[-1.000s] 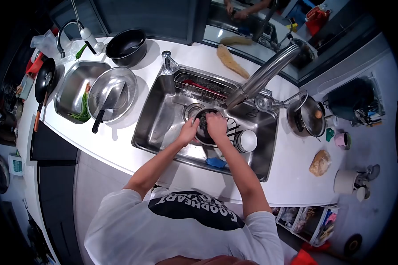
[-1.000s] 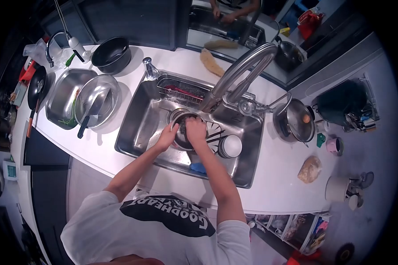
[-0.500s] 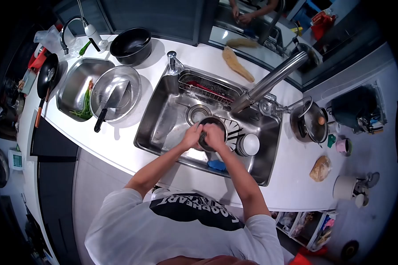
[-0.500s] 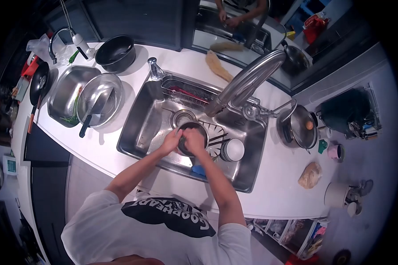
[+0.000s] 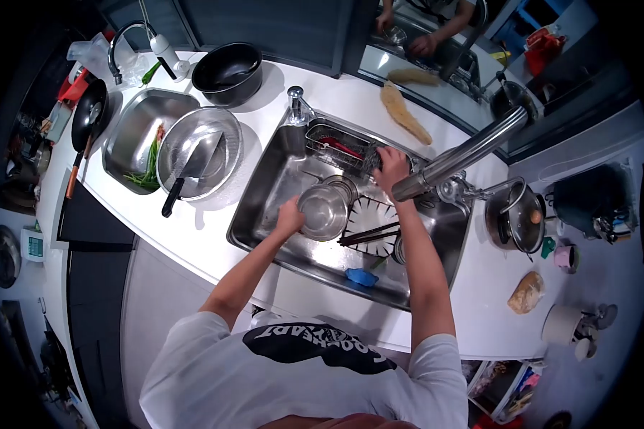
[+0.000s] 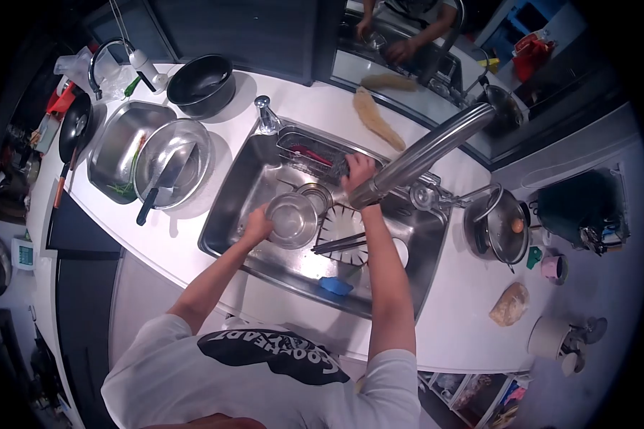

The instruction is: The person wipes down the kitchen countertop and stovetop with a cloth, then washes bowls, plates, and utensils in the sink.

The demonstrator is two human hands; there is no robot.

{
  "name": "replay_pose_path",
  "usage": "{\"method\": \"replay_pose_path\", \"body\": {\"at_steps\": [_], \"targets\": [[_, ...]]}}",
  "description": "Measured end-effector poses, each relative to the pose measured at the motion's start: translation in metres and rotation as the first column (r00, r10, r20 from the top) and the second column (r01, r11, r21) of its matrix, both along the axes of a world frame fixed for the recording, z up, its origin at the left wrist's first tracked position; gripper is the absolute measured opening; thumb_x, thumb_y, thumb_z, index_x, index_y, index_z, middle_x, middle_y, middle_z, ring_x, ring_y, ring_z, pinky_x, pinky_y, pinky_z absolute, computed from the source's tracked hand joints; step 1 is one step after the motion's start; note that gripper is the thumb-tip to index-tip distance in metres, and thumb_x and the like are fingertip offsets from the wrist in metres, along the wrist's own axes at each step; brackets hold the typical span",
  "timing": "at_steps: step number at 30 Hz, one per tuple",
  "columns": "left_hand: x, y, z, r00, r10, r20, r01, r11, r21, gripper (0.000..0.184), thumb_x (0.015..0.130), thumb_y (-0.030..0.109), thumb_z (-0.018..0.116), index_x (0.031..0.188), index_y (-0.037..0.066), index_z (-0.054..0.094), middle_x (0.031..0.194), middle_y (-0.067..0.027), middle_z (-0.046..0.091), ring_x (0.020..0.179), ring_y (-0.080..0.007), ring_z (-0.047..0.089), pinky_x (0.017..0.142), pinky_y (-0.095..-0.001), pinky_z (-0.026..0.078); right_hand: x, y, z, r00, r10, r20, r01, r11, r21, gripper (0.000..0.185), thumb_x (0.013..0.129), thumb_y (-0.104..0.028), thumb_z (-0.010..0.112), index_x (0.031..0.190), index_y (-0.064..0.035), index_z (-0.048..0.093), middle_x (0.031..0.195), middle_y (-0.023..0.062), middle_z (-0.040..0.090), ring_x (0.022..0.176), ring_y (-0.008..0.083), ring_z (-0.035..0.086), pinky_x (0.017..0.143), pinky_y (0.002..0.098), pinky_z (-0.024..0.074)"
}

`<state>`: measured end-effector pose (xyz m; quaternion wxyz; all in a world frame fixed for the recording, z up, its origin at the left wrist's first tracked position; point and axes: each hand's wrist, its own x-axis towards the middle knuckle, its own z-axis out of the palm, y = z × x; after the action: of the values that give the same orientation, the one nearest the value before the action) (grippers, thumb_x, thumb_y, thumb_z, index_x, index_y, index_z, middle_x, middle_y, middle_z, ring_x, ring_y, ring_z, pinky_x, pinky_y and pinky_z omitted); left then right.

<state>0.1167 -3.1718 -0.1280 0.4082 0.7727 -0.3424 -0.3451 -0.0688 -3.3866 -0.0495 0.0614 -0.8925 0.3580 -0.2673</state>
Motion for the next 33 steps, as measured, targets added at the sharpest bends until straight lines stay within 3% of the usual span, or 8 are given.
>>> {"method": "replay_pose_path", "body": {"at_steps": [5,9,13,16,20,24,30,33], "targets": [[-0.006,0.001,0.005,0.976,0.087,-0.202,-0.073,0.994,0.075,0.049,0.067,-0.005,0.044,0.114,0.005,0.055,0.090,-0.0201,0.064,0.076,-0.0303,0.065,0.051,-0.0383,0.056,0.008,-0.019,-0.025,0.936,0.009,-0.352,0.005,0.999,0.039,0.049,0.074,-0.020,0.063,0.120,-0.0085,0.049,0.123,0.0096,0.046,0.123,0.0276,0.034,0.093,0.0514,0.0311],[0.000,0.005,-0.009,0.931,0.150,-0.334,-0.116,0.986,0.119,0.050,0.069,-0.005,0.044,0.118,0.004,0.051,0.099,-0.0172,0.060,0.074,-0.0298,0.065,0.050,-0.0377,0.058,0.004,0.017,-0.010,0.999,0.042,-0.023,-0.043,0.997,-0.062,0.046,0.075,-0.015,0.060,0.118,-0.0081,0.049,0.118,0.0136,0.049,0.111,0.0306,0.045,0.089,0.0445,0.0359],[0.003,0.007,-0.003,0.870,0.218,-0.442,-0.162,0.974,0.161,0.049,0.072,-0.003,0.043,0.120,0.005,0.048,0.096,-0.0156,0.061,0.073,-0.0251,0.065,0.049,-0.0365,0.057,-0.051,0.101,-0.071,0.904,0.415,-0.103,-0.284,0.763,0.580,0.015,0.076,-0.014,0.056,0.086,-0.0036,0.059,0.081,0.0165,0.057,0.077,0.0338,0.056,0.069,0.0426,0.0448],[-0.001,0.004,0.008,0.872,0.216,-0.438,-0.142,0.970,0.197,0.048,0.073,-0.002,0.044,0.120,0.004,0.047,0.095,-0.0163,0.060,0.071,-0.0241,0.065,0.049,-0.0347,0.057,-0.097,0.139,-0.118,0.625,0.771,-0.123,-0.288,0.375,0.881,0.024,0.073,-0.020,0.063,0.094,-0.0067,0.062,0.088,0.0147,0.059,0.088,0.0307,0.057,0.077,0.0395,0.0454],[-0.001,0.002,-0.009,0.877,0.174,-0.449,-0.101,0.978,0.182,0.044,0.077,0.001,0.045,0.121,0.005,0.046,0.095,-0.0141,0.060,0.071,-0.0219,0.064,0.049,-0.0332,0.056,-0.123,0.169,-0.149,0.608,0.684,-0.403,-0.057,0.544,0.837,0.034,0.068,-0.014,0.060,0.102,-0.0081,0.056,0.102,0.0149,0.057,0.100,0.0314,0.053,0.083,0.0413,0.0434],[-0.007,0.003,0.001,0.843,0.129,-0.523,-0.071,0.989,0.129,0.041,0.079,0.005,0.046,0.120,0.004,0.044,0.093,-0.0118,0.059,0.070,-0.0210,0.063,0.051,-0.0327,0.056,-0.135,0.157,-0.202,0.509,0.820,-0.261,-0.294,0.450,0.843,0.030,0.068,-0.008,0.055,0.098,-0.0068,0.058,0.095,0.0132,0.060,0.091,0.0287,0.058,0.077,0.0355,0.0457],[-0.015,0.004,0.021,0.840,0.047,-0.541,-0.006,0.997,0.077,0.038,0.089,0.013,0.039,0.127,0.012,0.037,0.097,-0.0110,0.057,0.072,-0.0188,0.062,0.050,-0.0309,0.055,-0.108,0.128,-0.074,0.985,-0.025,0.172,-0.173,-0.225,0.959,0.032,0.072,-0.004,0.049,0.103,-0.0026,0.056,0.088,0.0043,0.058,0.080,0.0117,0.053,0.074,0.0259,0.0429],[-0.046,-0.002,0.044,0.814,-0.064,-0.577,0.110,0.993,0.045,0.037,0.093,0.022,0.039,0.128,0.013,0.037,0.098,-0.0112,0.056,0.074,-0.0200,0.063,0.048,-0.0313,0.055,-0.068,0.127,-0.048,0.903,-0.364,0.230,-0.148,0.239,0.960,0.030,0.078,-0.005,0.046,0.107,-0.0007,0.052,0.088,0.0105,0.059,0.077,0.0190,0.056,0.068,0.0303,0.0449]]}}
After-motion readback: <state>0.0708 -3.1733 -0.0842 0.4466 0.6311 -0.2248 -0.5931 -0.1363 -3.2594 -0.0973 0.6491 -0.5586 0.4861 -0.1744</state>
